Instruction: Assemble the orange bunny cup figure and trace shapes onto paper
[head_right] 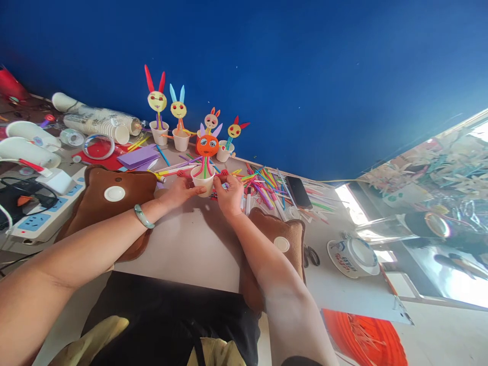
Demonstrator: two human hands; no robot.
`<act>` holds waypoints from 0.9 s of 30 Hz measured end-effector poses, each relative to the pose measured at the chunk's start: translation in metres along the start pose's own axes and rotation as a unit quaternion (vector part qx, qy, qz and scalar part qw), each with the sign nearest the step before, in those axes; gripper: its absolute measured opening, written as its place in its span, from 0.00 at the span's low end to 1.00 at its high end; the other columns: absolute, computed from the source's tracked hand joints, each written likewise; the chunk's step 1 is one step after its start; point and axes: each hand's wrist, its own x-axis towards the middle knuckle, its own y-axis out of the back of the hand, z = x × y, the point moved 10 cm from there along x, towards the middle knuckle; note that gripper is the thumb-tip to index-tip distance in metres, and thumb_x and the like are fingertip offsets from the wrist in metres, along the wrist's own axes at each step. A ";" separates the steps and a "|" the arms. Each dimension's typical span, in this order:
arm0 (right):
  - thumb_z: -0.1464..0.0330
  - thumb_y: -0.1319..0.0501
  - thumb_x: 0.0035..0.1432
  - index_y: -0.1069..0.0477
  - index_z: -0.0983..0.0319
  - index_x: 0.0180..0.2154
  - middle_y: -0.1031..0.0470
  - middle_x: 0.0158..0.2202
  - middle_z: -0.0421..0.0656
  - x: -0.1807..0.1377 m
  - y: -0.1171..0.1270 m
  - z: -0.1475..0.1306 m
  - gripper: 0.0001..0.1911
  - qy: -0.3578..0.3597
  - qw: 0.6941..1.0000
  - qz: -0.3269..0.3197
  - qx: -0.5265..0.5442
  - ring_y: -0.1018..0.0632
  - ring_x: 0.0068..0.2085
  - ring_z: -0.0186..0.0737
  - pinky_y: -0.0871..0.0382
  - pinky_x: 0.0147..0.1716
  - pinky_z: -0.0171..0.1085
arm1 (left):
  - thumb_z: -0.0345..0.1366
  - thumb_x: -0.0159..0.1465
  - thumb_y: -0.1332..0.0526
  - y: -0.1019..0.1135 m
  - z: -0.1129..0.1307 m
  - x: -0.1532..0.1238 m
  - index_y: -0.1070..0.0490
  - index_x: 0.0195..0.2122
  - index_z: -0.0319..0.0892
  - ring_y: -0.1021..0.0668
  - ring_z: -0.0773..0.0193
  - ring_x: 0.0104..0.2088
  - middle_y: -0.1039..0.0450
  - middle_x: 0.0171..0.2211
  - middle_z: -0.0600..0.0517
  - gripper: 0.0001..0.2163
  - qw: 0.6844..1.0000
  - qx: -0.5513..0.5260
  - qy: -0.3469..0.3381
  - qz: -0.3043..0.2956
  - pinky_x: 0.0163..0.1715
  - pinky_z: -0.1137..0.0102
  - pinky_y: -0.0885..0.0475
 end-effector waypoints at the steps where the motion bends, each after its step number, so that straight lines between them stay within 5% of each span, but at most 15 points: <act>1: 0.60 0.37 0.57 0.24 0.60 0.27 0.19 0.29 0.42 0.000 0.000 0.000 0.12 0.000 1.000 0.002 -0.001 0.21 0.36 0.44 0.31 0.46 0.44 | 0.48 0.52 0.26 0.000 -0.001 0.000 0.25 0.50 0.39 0.20 0.51 0.47 0.20 0.46 0.43 0.28 1.000 0.001 0.006 0.002 0.47 0.60 0.27; 14: 0.56 0.35 0.54 0.22 0.61 0.31 0.19 0.30 0.43 0.000 -0.006 0.013 0.14 -0.058 0.989 0.005 0.135 0.22 0.34 0.42 0.28 0.40 0.41 | 0.50 0.51 0.26 0.004 -0.006 -0.002 0.23 0.45 0.39 0.20 0.50 0.47 0.19 0.45 0.43 0.25 0.998 -0.032 0.048 0.027 0.47 0.60 0.27; 27: 0.59 0.37 0.55 0.25 0.61 0.29 0.21 0.29 0.41 0.001 -0.002 0.005 0.12 -0.057 0.995 -0.009 0.079 0.24 0.32 0.39 0.30 0.39 0.39 | 0.49 0.50 0.26 0.001 -0.008 -0.001 0.24 0.47 0.38 0.19 0.51 0.46 0.19 0.45 0.43 0.27 0.999 -0.030 0.034 0.021 0.48 0.61 0.27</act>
